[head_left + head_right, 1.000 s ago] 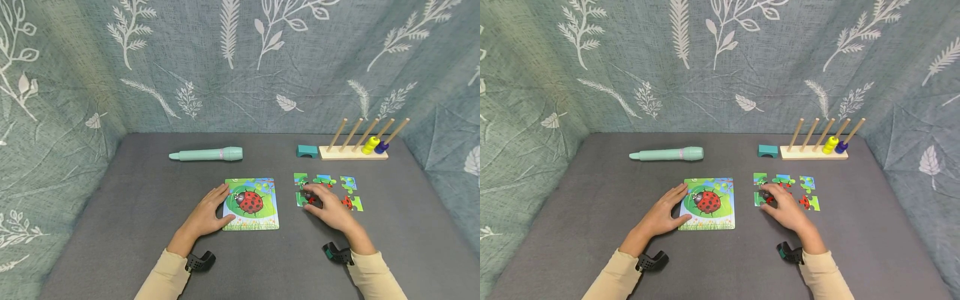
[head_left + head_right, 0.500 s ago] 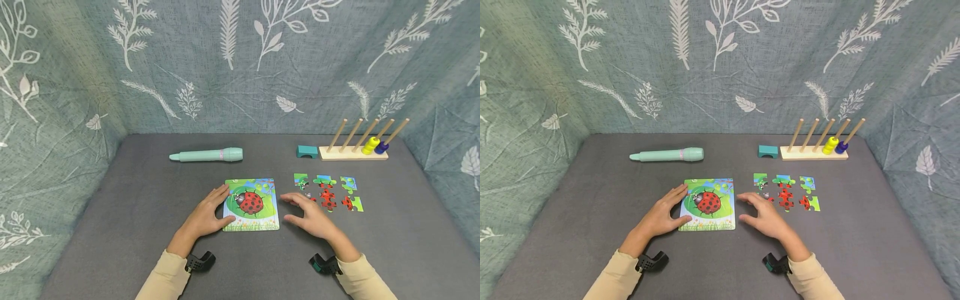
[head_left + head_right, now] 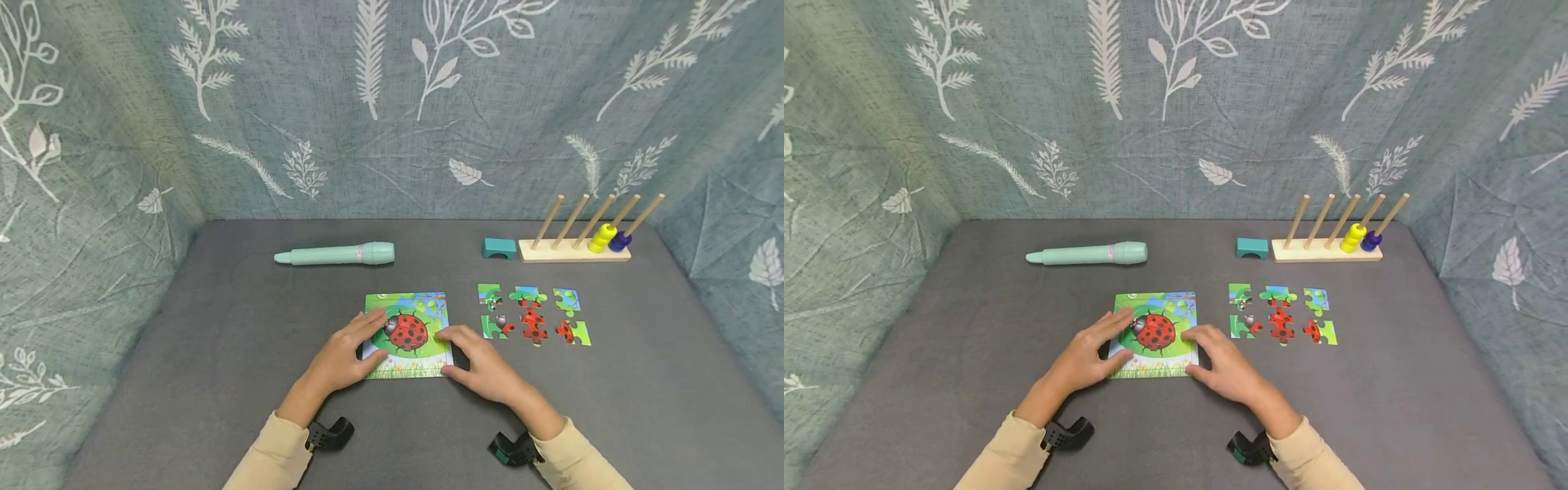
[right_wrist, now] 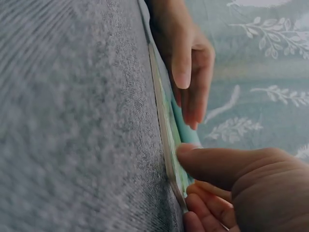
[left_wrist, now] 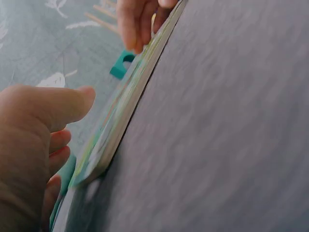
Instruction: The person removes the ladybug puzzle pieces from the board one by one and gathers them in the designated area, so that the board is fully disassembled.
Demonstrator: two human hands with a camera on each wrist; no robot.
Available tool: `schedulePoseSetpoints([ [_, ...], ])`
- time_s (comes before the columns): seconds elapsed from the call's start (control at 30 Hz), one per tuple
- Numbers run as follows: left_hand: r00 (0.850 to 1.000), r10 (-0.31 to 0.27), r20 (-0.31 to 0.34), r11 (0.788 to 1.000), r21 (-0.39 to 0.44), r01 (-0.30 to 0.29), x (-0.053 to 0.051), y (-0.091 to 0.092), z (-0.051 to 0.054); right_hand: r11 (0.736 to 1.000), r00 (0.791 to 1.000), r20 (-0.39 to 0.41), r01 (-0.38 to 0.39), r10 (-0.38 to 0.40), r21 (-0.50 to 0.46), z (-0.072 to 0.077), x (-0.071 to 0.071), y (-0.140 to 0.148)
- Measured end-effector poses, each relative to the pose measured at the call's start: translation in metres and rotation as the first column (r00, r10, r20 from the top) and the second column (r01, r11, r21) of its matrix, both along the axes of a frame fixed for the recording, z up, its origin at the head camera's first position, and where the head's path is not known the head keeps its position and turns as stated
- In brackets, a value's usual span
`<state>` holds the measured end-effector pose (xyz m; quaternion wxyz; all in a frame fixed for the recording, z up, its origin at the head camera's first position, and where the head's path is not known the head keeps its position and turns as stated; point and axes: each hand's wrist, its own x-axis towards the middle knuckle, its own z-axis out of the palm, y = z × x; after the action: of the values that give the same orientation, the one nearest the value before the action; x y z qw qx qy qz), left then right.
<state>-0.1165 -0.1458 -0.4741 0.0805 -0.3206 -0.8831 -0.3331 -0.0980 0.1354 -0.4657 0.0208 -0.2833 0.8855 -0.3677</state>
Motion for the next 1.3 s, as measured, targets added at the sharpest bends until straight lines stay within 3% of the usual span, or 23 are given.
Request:
schedulePoseSetpoints([
  [0.2,0.997,-0.071,-0.034,0.997,-0.008,0.070,0.009,0.015,0.000,0.999,1.000,-0.010,-0.022,0.022,0.037,-0.002,0.000,-0.001],
  [0.5,0.986,-0.160,0.045,0.981,-0.108,0.164,0.015,0.027,0.001,0.998,0.999,-0.020,-0.046,0.046,0.044,-0.004,-0.002,-0.001],
  [0.87,0.984,-0.167,0.066,0.977,-0.125,0.174,0.013,0.027,0.000,0.998,0.999,0.001,-0.036,0.036,0.056,-0.001,-0.001,-0.001],
  [1.3,0.983,-0.176,0.051,0.979,-0.094,0.181,0.013,0.027,0.000,0.998,0.998,-0.008,0.063,-0.063,-0.011,-0.004,0.003,-0.007],
])
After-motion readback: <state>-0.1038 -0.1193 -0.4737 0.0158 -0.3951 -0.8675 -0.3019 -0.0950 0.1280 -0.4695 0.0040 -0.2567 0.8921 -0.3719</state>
